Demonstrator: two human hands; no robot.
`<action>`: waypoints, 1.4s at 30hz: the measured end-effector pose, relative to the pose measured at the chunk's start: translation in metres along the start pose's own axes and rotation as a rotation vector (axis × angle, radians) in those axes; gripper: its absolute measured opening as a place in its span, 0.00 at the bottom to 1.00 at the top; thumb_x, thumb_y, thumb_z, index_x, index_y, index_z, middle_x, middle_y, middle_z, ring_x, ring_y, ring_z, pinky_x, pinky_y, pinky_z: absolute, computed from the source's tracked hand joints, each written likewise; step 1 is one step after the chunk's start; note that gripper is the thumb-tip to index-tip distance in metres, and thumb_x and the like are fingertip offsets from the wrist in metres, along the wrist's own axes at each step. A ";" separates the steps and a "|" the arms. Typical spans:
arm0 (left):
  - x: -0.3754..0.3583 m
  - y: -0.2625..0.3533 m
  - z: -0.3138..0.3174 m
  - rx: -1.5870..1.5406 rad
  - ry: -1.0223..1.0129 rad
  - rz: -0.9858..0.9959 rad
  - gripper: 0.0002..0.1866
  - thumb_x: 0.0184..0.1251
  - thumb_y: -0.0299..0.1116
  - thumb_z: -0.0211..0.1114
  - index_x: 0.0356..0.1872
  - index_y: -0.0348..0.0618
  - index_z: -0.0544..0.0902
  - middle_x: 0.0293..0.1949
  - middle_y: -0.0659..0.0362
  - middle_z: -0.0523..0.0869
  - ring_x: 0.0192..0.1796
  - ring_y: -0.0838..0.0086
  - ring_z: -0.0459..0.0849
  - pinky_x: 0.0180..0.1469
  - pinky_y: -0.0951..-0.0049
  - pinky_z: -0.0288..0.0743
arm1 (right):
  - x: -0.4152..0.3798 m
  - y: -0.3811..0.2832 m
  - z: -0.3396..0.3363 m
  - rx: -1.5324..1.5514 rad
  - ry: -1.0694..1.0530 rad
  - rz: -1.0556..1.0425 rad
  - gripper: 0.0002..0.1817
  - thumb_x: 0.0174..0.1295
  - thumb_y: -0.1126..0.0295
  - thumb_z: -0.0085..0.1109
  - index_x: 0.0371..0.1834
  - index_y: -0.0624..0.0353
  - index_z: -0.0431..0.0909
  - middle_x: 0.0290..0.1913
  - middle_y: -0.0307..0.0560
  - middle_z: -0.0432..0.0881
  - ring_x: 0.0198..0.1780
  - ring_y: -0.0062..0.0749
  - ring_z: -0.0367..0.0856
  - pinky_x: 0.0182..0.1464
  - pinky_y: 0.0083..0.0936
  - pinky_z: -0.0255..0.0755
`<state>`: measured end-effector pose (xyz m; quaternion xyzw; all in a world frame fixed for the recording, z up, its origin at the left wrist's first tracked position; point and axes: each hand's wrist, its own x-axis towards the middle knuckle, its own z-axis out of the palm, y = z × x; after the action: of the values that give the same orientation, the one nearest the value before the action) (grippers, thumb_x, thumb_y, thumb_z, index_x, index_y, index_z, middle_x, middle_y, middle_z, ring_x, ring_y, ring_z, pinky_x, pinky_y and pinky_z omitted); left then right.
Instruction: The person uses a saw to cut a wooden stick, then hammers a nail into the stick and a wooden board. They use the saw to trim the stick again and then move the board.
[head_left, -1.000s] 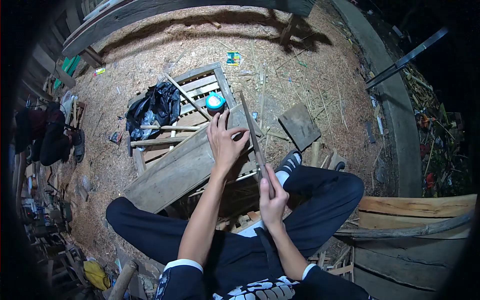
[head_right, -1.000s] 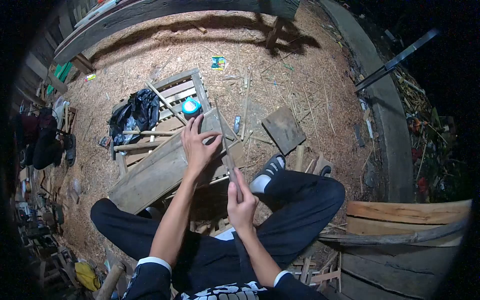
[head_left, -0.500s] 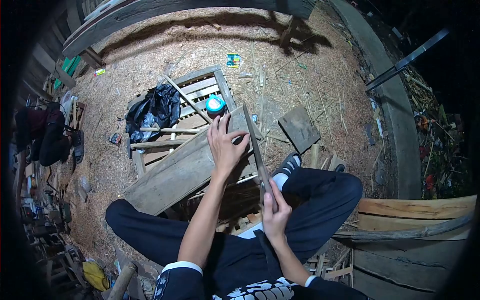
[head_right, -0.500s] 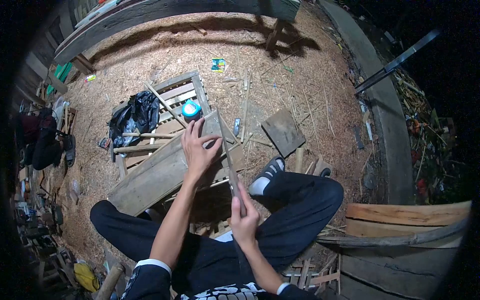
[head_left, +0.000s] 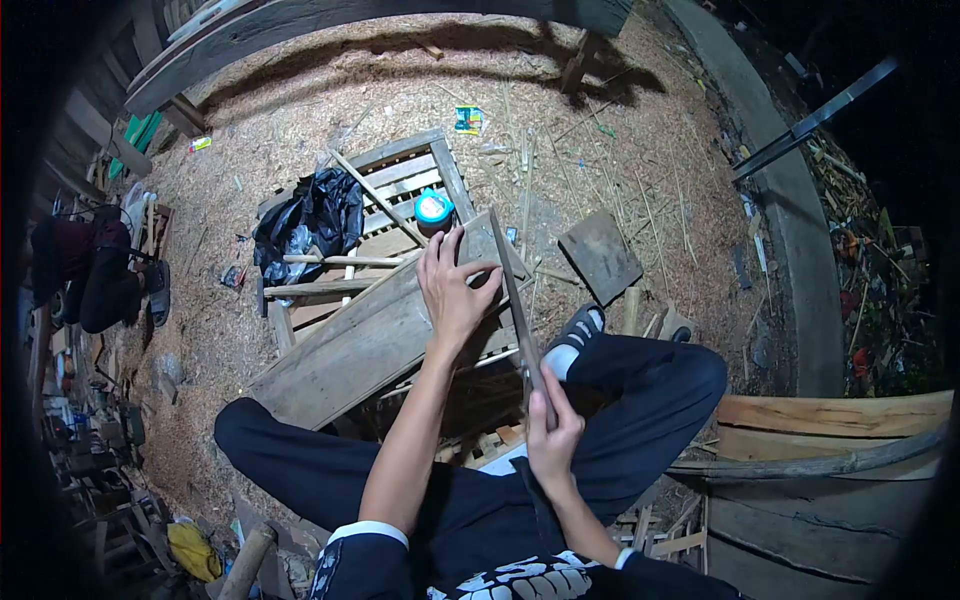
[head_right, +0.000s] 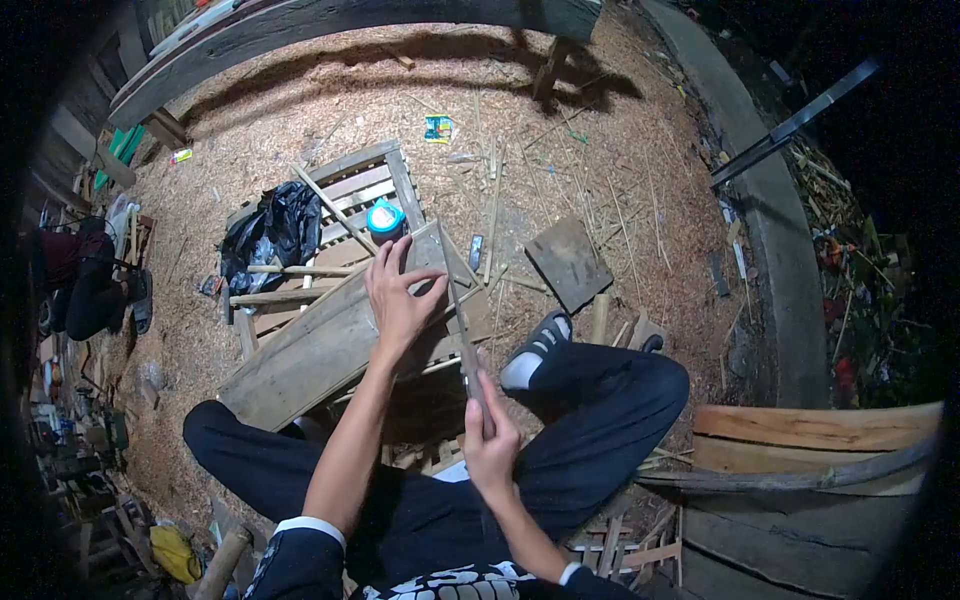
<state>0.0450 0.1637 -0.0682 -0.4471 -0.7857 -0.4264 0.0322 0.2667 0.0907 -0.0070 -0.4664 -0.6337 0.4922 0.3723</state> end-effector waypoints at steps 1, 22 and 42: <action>0.003 0.000 0.001 -0.002 0.005 0.005 0.08 0.58 0.44 0.81 0.37 0.61 0.98 0.72 0.53 0.82 0.78 0.48 0.69 0.80 0.47 0.56 | -0.003 0.002 -0.003 -0.082 0.015 -0.106 0.24 0.79 0.67 0.58 0.72 0.70 0.79 0.62 0.61 0.89 0.57 0.29 0.88 0.60 0.30 0.79; 0.000 -0.003 0.004 0.005 0.003 0.012 0.09 0.57 0.46 0.81 0.37 0.60 0.98 0.72 0.53 0.81 0.79 0.48 0.69 0.80 0.46 0.55 | 0.006 0.028 0.008 -0.073 0.034 -0.127 0.24 0.80 0.69 0.56 0.74 0.70 0.77 0.48 0.48 0.91 0.39 0.21 0.83 0.45 0.25 0.80; -0.001 -0.003 0.004 0.008 -0.013 0.005 0.10 0.58 0.46 0.81 0.39 0.60 0.98 0.72 0.53 0.81 0.79 0.48 0.68 0.80 0.46 0.53 | 0.027 0.008 0.018 -0.025 -0.081 0.173 0.24 0.79 0.69 0.57 0.73 0.72 0.76 0.70 0.66 0.83 0.73 0.43 0.81 0.72 0.34 0.73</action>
<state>0.0443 0.1654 -0.0732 -0.4517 -0.7865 -0.4202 0.0299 0.2443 0.1126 -0.0185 -0.5036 -0.6118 0.5330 0.2966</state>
